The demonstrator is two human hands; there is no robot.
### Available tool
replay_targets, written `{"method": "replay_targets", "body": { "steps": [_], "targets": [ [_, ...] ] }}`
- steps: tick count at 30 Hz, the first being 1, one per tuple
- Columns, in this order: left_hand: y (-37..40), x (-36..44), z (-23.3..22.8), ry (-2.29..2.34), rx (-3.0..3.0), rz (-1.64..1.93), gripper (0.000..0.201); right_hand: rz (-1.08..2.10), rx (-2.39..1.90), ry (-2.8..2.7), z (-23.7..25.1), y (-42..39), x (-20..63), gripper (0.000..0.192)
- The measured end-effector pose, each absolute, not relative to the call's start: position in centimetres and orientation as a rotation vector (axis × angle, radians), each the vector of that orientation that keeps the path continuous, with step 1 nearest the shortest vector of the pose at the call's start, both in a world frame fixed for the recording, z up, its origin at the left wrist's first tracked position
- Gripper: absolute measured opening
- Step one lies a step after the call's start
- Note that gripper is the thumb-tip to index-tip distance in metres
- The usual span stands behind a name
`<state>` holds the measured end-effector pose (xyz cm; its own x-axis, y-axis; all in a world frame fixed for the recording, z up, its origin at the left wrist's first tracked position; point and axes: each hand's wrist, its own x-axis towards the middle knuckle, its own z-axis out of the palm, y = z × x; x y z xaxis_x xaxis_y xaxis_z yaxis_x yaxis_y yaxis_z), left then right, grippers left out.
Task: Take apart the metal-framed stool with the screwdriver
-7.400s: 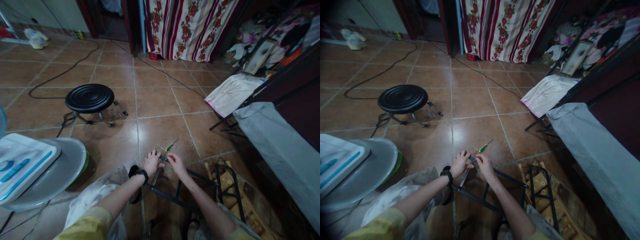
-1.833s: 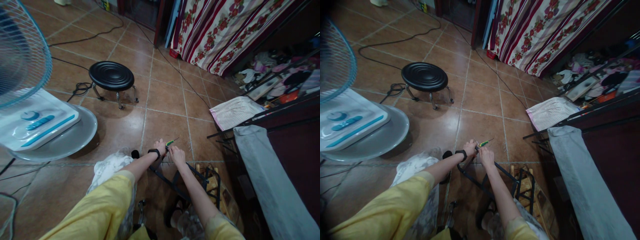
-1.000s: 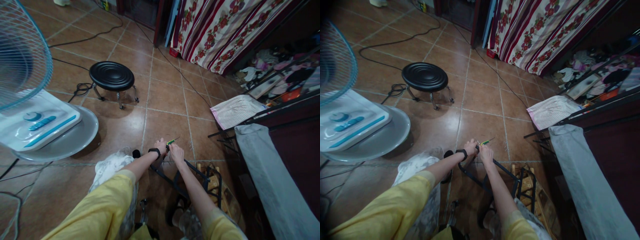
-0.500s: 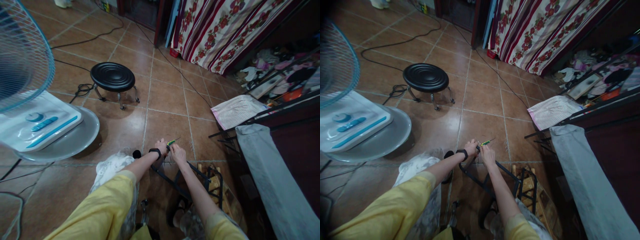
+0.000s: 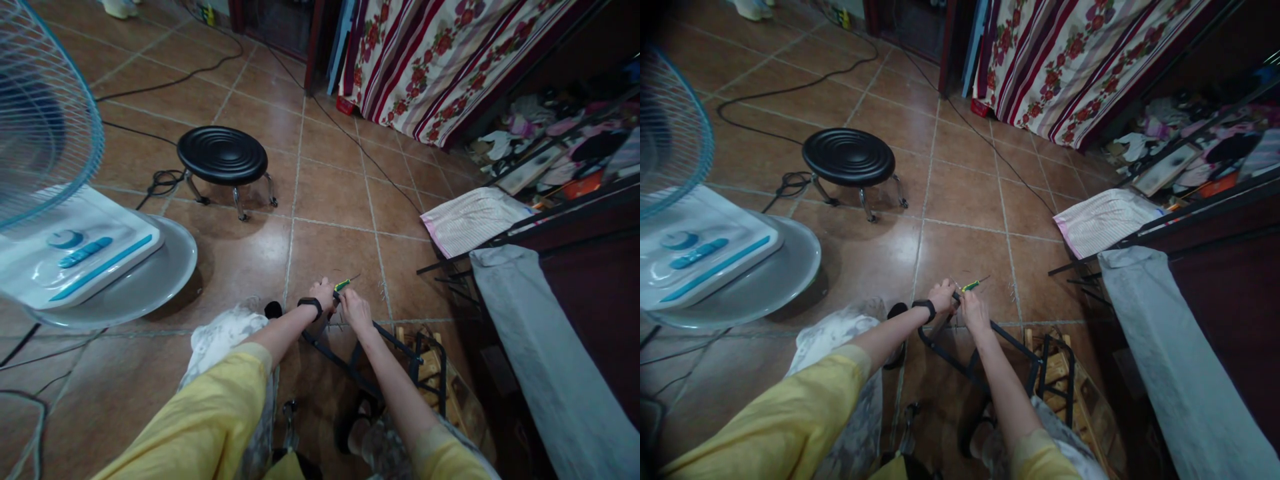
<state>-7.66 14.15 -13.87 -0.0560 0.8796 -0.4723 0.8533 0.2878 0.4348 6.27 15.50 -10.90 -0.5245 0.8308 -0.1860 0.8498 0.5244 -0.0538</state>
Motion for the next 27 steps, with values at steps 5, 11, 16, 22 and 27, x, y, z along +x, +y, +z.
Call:
{"method": "replay_targets", "body": {
  "steps": [5,11,16,22,27],
  "targets": [
    [14.1,-7.6,-14.2,1.884,1.561,0.062,0.072,-0.180,1.595,2.484,-11.0,15.1,5.7,0.033],
    [14.1,-7.6,-14.0,1.902,1.543,0.058,0.071,-0.294,1.420,2.647,-10.5,15.4,6.3,0.024],
    [14.2,-7.6,-13.3,1.884,1.529,0.012,0.070,-0.201,1.464,2.576,-10.6,15.8,5.6,0.028],
    [14.2,-7.4,-13.6,1.887,1.573,0.031,0.070,-0.220,1.622,2.473,-10.5,14.9,5.4,0.035],
    [14.2,-7.5,-13.8,1.873,1.587,0.027,0.068,-0.240,1.416,2.632,-10.8,15.2,5.8,0.022]
  ]
}}
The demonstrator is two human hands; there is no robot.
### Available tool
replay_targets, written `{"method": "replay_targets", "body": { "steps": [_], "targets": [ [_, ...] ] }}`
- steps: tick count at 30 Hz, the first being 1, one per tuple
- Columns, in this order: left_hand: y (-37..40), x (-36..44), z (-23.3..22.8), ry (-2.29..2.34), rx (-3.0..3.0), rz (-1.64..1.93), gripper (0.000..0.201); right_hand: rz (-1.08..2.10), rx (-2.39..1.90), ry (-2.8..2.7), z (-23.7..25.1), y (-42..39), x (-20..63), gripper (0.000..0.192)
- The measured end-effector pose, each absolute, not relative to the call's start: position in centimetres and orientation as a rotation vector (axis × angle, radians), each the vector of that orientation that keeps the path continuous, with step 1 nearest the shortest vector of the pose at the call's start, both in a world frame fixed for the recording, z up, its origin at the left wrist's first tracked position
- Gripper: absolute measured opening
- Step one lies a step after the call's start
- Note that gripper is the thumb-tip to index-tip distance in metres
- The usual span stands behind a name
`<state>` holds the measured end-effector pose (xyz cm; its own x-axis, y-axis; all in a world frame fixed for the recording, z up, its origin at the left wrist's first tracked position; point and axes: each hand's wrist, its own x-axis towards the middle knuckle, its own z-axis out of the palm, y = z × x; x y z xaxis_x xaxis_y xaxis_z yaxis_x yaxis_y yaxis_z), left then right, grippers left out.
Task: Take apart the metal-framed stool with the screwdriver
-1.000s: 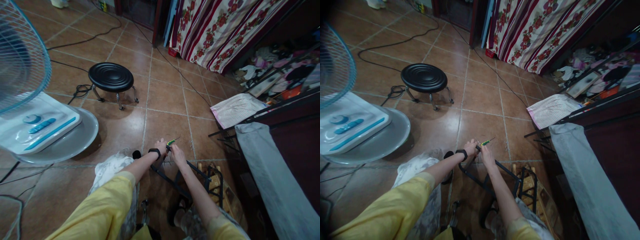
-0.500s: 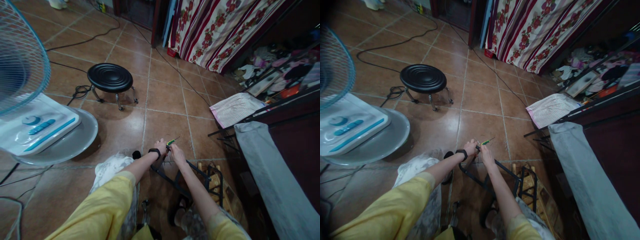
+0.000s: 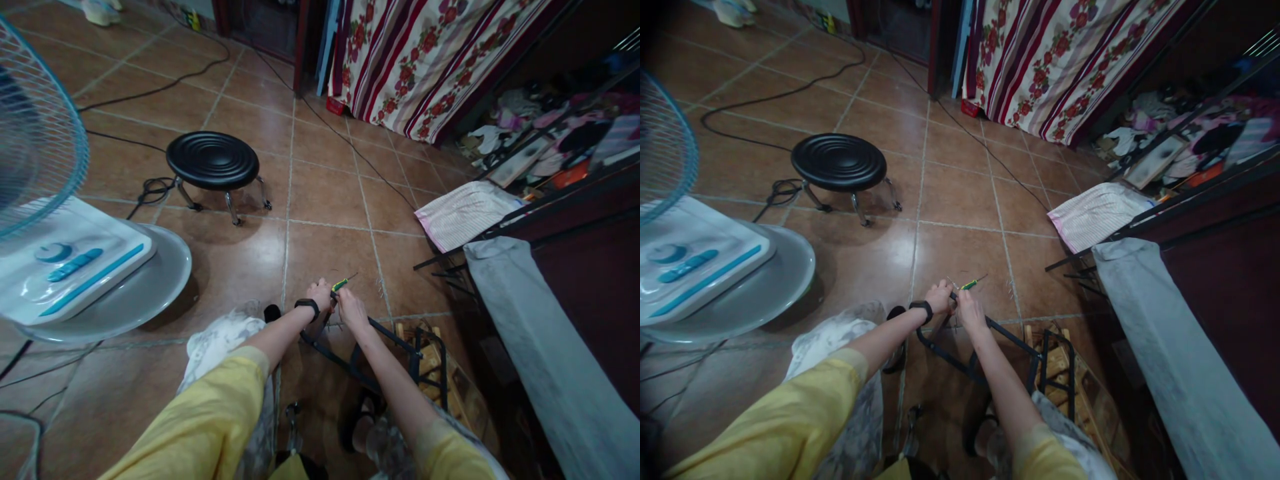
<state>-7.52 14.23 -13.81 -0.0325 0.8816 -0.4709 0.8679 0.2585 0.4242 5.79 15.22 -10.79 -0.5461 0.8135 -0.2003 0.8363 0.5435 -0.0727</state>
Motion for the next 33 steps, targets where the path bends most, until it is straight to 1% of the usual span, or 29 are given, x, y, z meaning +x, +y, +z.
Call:
{"method": "replay_targets", "body": {
  "steps": [3,8,10,12,15,17,22,25,29,31,33],
  "targets": [
    [14.2,-7.6,-13.5,1.873,1.585,0.027,0.069,-0.231,1.486,2.538,-11.1,15.5,5.4,0.024],
    [14.3,-7.7,-12.9,1.860,1.577,-0.011,0.065,-0.193,1.567,2.458,-10.8,15.0,5.0,0.036],
    [14.4,-7.8,-12.9,1.859,1.578,-0.025,0.065,-0.179,1.599,2.456,-10.5,14.7,5.2,0.038],
    [14.3,-7.8,-13.0,1.857,1.593,-0.024,0.063,-0.198,1.572,2.489,-10.2,14.8,5.5,0.035],
    [14.3,-7.8,-13.2,1.855,1.621,-0.001,0.063,-0.241,1.409,2.560,-10.2,15.2,5.7,0.026],
    [14.3,-7.8,-13.3,1.861,1.620,0.005,0.065,-0.220,1.393,2.547,-10.5,15.4,5.6,0.027],
    [14.4,-7.8,-13.3,1.853,1.608,-0.007,0.065,-0.173,1.546,2.451,-11.0,15.1,5.2,0.039],
    [14.3,-7.9,-13.4,1.858,1.616,0.006,0.064,-0.194,1.604,2.446,-10.8,14.9,5.4,0.035],
    [14.3,-7.8,-13.6,1.854,1.634,0.018,0.064,-0.224,1.423,2.609,-10.4,15.0,5.9,0.023],
    [14.4,-7.8,-13.6,1.856,1.632,0.011,0.065,-0.226,1.406,2.612,-10.5,15.2,5.8,0.024],
    [14.5,-7.8,-13.7,1.852,1.635,0.007,0.065,-0.225,1.477,2.555,-10.8,15.3,5.6,0.026]
  ]
}}
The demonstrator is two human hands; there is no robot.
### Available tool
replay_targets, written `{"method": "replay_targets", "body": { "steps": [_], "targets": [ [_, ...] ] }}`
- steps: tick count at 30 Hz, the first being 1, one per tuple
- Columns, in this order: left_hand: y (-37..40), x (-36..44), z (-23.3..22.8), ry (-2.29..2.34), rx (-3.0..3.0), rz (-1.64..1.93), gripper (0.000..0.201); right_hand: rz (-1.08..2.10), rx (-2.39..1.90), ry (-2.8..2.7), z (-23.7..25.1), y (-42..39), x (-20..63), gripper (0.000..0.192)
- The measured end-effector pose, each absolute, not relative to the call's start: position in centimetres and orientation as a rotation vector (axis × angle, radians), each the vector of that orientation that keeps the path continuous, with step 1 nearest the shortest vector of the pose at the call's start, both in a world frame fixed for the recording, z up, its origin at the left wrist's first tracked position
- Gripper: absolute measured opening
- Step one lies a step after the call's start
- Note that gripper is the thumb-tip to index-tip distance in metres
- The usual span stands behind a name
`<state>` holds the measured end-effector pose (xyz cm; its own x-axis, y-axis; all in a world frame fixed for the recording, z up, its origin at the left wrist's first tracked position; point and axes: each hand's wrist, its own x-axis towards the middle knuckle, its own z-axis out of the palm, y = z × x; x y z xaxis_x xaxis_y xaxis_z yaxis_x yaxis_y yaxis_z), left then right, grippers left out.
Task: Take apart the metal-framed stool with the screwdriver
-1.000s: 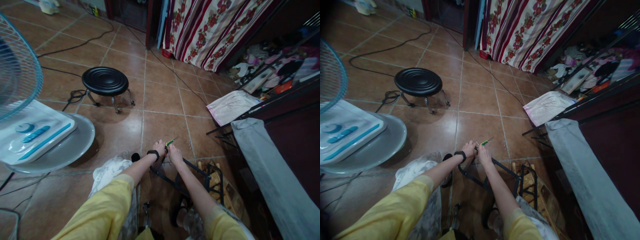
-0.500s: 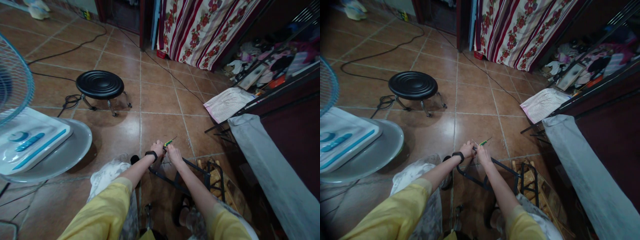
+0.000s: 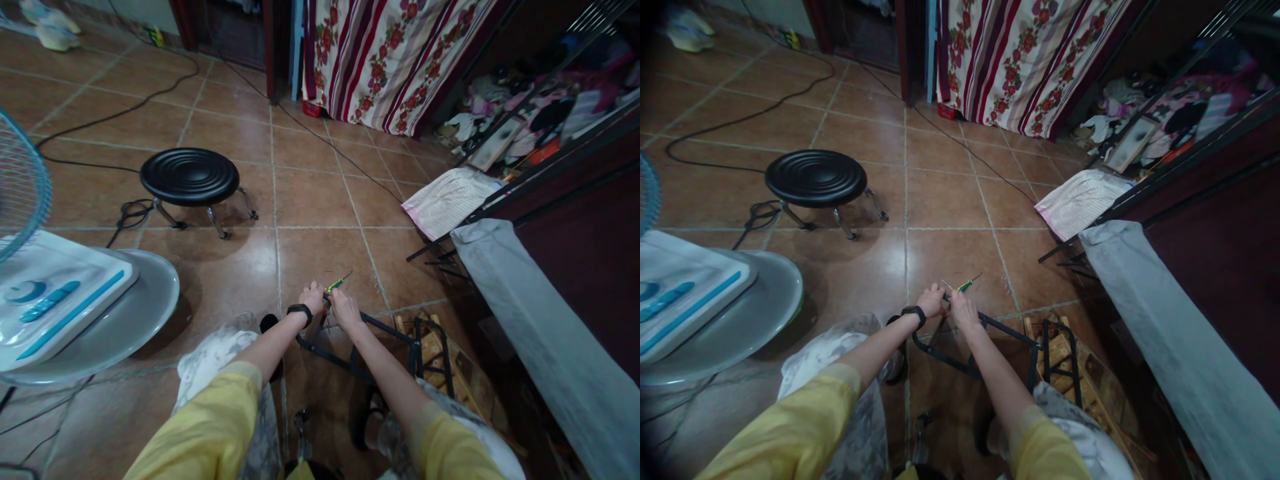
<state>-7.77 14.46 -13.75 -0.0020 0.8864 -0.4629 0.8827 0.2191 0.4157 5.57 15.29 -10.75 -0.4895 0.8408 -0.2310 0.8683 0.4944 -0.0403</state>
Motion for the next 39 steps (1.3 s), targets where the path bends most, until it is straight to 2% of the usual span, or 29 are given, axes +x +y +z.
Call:
{"method": "replay_targets", "body": {
  "steps": [5,8,13,20,27,35,39],
  "targets": [
    [14.6,-7.8,-14.1,1.858,1.653,0.000,0.065,-0.222,1.593,2.441,-11.0,14.9,5.1,0.033],
    [14.5,-7.7,-14.3,1.876,1.668,-0.006,0.065,-0.244,1.633,2.424,-10.7,14.7,5.3,0.032],
    [14.5,-7.6,-14.3,1.876,1.683,-0.006,0.063,-0.270,1.463,2.532,-10.6,15.0,5.5,0.024],
    [14.5,-7.8,-13.7,1.866,1.674,-0.040,0.064,-0.233,1.582,2.420,-10.9,15.0,5.1,0.035],
    [14.6,-7.8,-13.3,1.856,1.661,-0.067,0.062,-0.302,1.475,2.519,-10.0,14.8,5.7,0.026],
    [14.7,-7.8,-13.4,1.830,1.665,-0.073,0.062,-0.246,1.601,2.414,-10.5,15.1,5.1,0.035],
    [14.7,-7.9,-14.0,1.838,1.678,-0.065,0.063,-0.236,1.612,2.476,-10.5,14.8,5.5,0.033]
  ]
}}
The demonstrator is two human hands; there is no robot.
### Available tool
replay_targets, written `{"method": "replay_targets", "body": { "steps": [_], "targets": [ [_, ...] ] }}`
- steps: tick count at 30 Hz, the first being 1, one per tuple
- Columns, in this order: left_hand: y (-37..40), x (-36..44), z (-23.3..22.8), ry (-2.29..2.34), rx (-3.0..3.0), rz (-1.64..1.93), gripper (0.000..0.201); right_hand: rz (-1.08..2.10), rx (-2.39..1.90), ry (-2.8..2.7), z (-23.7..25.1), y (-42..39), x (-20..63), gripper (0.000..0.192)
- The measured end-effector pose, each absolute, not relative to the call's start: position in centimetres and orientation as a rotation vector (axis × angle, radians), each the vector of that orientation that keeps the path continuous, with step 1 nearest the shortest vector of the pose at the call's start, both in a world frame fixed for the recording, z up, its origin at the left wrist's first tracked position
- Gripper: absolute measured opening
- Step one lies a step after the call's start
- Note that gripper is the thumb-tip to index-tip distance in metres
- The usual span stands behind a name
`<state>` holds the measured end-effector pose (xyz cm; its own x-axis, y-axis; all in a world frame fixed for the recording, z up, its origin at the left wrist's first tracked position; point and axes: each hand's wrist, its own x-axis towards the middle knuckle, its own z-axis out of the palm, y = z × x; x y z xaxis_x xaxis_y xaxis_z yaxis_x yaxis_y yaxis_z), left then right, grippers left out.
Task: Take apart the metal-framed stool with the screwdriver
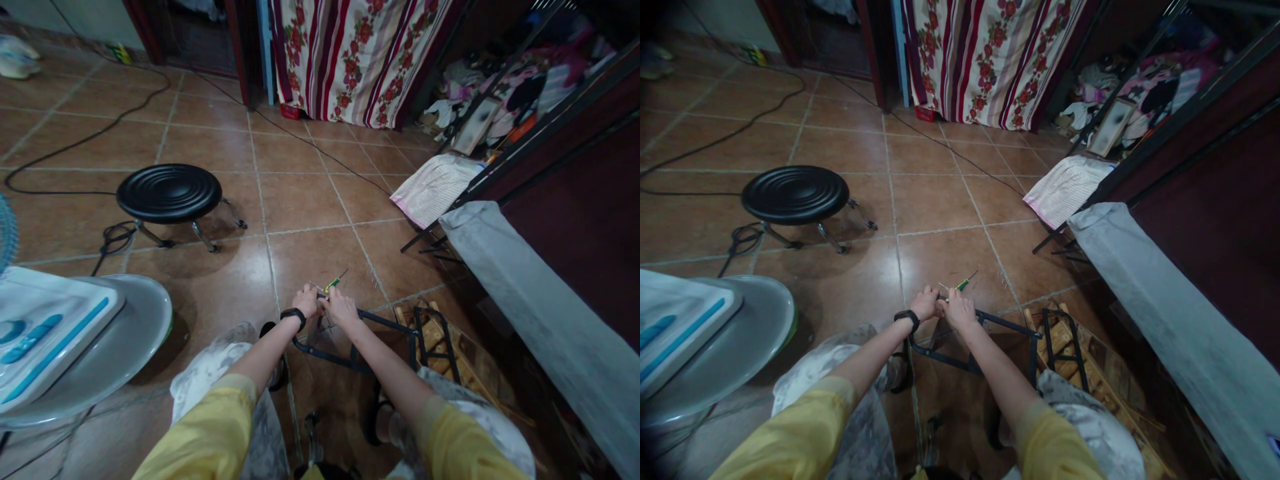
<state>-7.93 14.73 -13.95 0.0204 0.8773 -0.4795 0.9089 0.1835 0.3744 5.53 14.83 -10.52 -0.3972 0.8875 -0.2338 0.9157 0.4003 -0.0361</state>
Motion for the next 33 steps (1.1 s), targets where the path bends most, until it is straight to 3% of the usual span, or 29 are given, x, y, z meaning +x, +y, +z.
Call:
{"method": "replay_targets", "body": {
  "steps": [5,12,17,25,33],
  "targets": [
    [14.8,-7.9,-14.1,1.854,1.682,-0.065,0.060,-0.266,1.474,2.556,-10.5,15.5,5.3,0.022],
    [14.8,-7.8,-13.4,1.839,1.680,-0.097,0.058,-0.437,1.700,2.556,-9.4,11.5,6.3,0.029],
    [14.7,-7.8,-13.7,1.844,1.644,-0.094,0.060,-0.712,1.267,2.825,-10.2,4.8,7.7,0.023],
    [14.7,-7.8,-13.9,1.853,1.691,-0.096,0.058,-0.384,1.058,2.787,-9.9,3.8,7.0,0.018],
    [14.9,-7.8,-13.2,1.840,1.696,-0.152,0.061,-0.287,0.849,2.825,-9.5,5.1,6.2,0.020]
  ]
}}
